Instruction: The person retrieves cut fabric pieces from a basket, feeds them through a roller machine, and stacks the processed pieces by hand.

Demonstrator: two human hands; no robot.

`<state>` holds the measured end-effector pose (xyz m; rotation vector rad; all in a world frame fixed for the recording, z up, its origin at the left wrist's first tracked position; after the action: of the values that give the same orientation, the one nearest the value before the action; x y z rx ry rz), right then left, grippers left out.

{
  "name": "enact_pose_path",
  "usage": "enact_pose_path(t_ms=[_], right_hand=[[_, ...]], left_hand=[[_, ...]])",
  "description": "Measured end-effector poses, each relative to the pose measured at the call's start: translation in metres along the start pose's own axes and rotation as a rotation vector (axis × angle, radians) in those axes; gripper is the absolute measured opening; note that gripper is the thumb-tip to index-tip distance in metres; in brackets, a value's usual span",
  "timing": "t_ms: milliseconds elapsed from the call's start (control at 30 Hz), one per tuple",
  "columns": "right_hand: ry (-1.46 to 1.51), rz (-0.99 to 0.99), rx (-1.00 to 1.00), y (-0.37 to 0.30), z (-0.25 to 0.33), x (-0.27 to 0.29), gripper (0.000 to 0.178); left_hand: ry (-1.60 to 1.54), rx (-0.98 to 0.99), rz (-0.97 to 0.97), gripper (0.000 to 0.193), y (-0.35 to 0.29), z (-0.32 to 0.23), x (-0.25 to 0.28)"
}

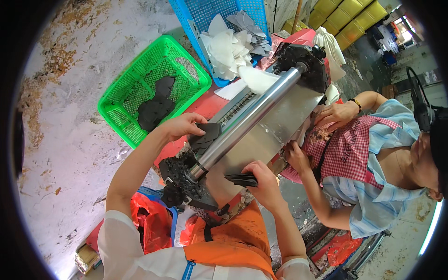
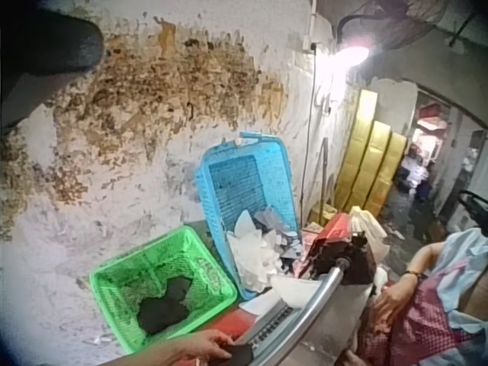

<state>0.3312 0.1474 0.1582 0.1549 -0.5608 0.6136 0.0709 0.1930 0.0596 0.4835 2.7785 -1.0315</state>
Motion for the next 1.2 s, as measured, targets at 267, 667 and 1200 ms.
enact_pose_path(t_ms=[267,667,1200], right_hand=[[-0.134,-0.057,0.043,-0.002,0.003,-0.002,0.034],[0.021,-0.383,0.242,0.019,-0.007,-0.012,0.040],[0.243,0.017,-0.136,0.001,0.000,0.002,0.030]], left_hand=[[0.009,-0.119,-0.131,0.028,0.022,0.007,0.032],[0.260,-0.287,-0.086,0.045,0.015,-0.032,-0.009],[-0.128,-0.060,0.056,0.028,-0.011,-0.015,-0.028]])
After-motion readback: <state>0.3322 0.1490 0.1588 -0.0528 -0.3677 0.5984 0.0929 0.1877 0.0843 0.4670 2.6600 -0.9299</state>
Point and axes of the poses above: each hand's wrist, its own y-axis towards the middle knuckle, its own x-axis out of the back of the hand, z = x × y, the point moved 6 cm from there along y, towards the middle knuckle, and after that the axes turned 3 degrees about -y, right-handed, at the moved point
